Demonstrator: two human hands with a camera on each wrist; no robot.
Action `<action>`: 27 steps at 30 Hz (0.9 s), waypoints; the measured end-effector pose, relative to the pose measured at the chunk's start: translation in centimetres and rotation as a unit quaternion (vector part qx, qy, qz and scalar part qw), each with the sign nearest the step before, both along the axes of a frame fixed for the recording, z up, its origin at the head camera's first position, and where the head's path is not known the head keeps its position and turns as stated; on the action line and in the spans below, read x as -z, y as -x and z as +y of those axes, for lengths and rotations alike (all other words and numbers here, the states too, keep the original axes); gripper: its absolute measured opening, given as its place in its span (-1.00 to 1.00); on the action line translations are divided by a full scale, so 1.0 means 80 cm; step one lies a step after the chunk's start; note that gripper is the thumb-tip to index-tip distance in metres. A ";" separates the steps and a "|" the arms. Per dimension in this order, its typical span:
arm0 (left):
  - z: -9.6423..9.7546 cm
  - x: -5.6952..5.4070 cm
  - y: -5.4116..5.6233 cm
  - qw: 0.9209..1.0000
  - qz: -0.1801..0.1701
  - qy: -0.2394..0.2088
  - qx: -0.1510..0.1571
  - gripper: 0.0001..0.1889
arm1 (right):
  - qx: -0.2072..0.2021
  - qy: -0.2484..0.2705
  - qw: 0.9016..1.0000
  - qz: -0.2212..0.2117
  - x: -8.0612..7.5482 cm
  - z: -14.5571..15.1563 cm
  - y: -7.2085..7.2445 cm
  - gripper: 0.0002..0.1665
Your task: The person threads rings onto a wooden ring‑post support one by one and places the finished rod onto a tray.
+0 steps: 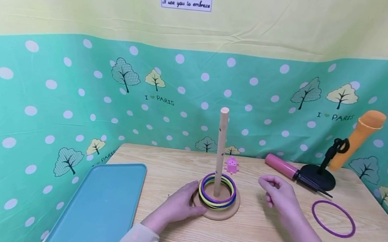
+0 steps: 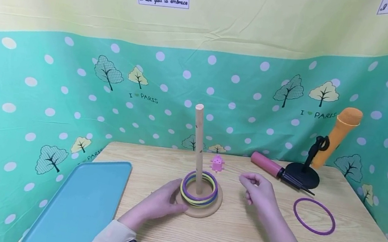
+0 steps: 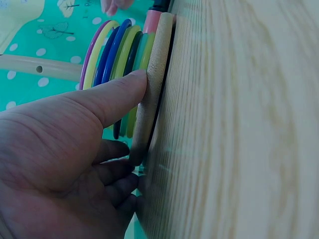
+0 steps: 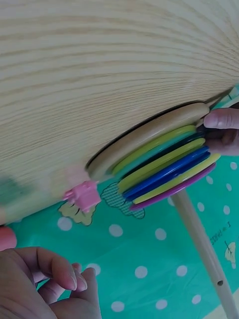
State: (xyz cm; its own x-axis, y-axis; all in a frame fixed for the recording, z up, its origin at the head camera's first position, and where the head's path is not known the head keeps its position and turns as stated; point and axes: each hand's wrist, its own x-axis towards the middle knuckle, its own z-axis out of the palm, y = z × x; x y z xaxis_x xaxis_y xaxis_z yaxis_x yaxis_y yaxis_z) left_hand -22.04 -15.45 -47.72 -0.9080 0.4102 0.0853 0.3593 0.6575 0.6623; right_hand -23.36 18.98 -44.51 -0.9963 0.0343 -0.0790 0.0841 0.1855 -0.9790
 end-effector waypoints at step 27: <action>0.000 -0.001 0.001 1.000 0.002 0.005 -0.001 -0.01 | 0.055 -0.054 0.997 -0.016 -0.003 0.129 -0.037 -0.54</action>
State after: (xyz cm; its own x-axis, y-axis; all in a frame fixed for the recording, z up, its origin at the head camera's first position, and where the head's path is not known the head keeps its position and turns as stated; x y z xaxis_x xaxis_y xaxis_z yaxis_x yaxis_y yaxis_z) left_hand -22.16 -15.48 -47.66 -0.9082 0.4097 0.0855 0.3612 0.6643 0.6544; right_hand -20.40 29.32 -44.27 -0.9829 0.1537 -0.1011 0.1412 0.2782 -0.9501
